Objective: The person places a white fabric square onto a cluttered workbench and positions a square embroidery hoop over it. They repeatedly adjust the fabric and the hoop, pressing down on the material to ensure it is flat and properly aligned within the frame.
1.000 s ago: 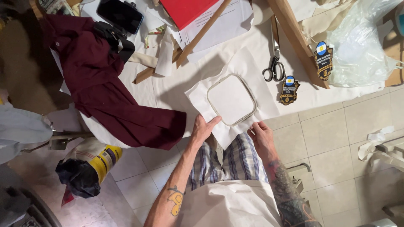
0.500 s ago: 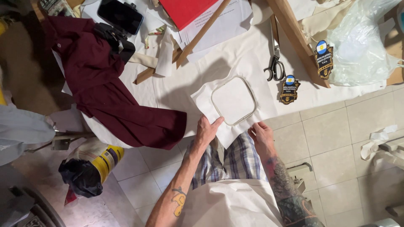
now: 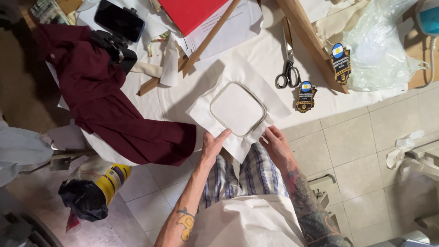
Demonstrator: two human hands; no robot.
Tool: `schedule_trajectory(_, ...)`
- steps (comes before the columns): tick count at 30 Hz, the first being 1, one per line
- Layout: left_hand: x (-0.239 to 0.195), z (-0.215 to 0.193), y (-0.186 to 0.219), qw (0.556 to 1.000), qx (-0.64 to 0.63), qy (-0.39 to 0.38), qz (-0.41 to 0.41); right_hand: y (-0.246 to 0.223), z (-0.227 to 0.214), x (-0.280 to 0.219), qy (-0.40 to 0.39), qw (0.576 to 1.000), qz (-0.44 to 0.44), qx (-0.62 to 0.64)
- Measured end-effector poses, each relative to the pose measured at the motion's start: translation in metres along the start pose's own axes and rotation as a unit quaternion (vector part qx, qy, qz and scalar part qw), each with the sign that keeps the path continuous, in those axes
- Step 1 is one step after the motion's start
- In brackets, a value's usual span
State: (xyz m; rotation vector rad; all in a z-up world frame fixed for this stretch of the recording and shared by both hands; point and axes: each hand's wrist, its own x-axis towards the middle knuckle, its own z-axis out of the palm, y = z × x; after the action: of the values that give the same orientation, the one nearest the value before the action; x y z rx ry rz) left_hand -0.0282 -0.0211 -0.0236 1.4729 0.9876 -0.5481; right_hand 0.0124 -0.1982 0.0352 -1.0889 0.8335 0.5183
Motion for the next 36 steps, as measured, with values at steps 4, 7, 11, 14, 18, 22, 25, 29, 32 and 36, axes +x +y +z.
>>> schedule_trajectory(4,-0.001,-0.002,-0.011,1.000,-0.002,0.000,-0.011,-0.008,0.010,-0.005,-0.011,1.000,0.022,-0.004)
schedule_trajectory(7,-0.005,-0.001,-0.010,1.000,-0.012,0.007,-0.007,0.007,-0.006,0.009,-0.012,1.000,0.027,0.008)
schedule_trajectory(11,-0.017,-0.003,0.020,1.000,-0.013,0.011,-0.001,0.005,-0.009,0.015,-0.056,0.998,0.032,0.022)
schedule_trajectory(14,-0.018,0.001,0.022,1.000,-0.009,0.011,0.024,0.000,0.001,0.012,0.006,0.998,0.033,-0.045)
schedule_trajectory(18,-0.017,0.000,0.020,0.999,0.000,0.007,0.033,0.010,-0.003,0.018,0.068,0.993,0.010,-0.093)
schedule_trajectory(22,-0.010,0.007,0.009,1.000,0.009,-0.006,0.027,0.046,-0.035,0.048,0.151,0.984,-0.013,-0.098)
schedule_trajectory(25,0.020,-0.002,-0.033,0.999,0.035,-0.001,0.009,0.028,-0.026,0.031,0.129,0.988,0.001,-0.088)
schedule_trajectory(29,-0.001,-0.014,0.004,0.999,0.042,-0.008,-0.010,0.016,-0.018,0.018,0.092,0.995,0.010,-0.045)
schedule_trajectory(32,-0.007,-0.017,0.018,0.999,0.044,-0.003,-0.008,0.002,-0.006,0.009,0.054,0.998,0.028,-0.021)
schedule_trajectory(36,-0.011,-0.013,0.026,0.999,0.047,-0.002,-0.026,0.002,-0.003,0.012,0.056,0.997,0.023,-0.047)
